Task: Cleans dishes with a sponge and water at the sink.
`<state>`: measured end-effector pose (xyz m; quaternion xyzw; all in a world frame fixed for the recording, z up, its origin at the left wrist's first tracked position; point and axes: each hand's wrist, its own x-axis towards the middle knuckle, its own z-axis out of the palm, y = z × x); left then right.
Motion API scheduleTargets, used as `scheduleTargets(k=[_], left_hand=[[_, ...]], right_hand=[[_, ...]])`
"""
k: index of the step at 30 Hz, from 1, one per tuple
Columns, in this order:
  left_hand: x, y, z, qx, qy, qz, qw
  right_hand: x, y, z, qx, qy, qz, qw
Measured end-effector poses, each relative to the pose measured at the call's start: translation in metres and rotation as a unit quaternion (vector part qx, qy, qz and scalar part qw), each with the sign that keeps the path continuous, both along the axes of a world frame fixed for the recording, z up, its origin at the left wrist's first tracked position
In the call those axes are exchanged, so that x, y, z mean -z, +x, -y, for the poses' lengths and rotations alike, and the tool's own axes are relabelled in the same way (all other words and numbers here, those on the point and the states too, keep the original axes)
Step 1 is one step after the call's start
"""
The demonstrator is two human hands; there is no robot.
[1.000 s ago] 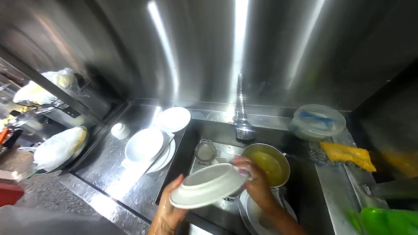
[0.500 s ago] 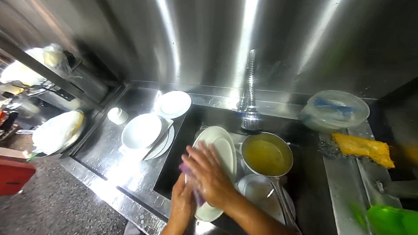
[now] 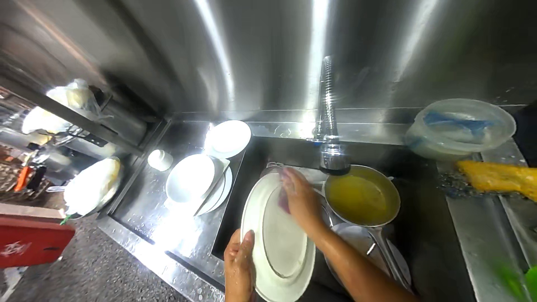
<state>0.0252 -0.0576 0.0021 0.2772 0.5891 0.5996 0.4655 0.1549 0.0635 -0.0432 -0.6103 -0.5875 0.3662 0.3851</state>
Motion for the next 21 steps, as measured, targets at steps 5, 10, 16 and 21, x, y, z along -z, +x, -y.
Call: scheduleTargets(k=[5, 10, 16, 21], left_hand=[[0.008, 0.003, -0.021, -0.092, 0.005, 0.019, 0.996], [-0.007, -0.006, -0.043, -0.012, 0.055, -0.13, 0.99], [-0.06, -0.029, -0.141, -0.002, 0.015, -0.561, 0.828], [-0.048, -0.035, -0.238, 0.06, -0.18, -0.71, 0.678]], right_hand=[[0.013, -0.037, 0.107, 0.049, 0.078, -0.006, 0.996], [0.039, -0.032, 0.101, -0.007, 0.32, -0.058, 0.946], [0.038, 0.002, 0.085, 0.062, 0.243, -0.023, 0.968], [0.037, 0.059, 0.093, 0.05, 0.055, 0.027, 0.997]])
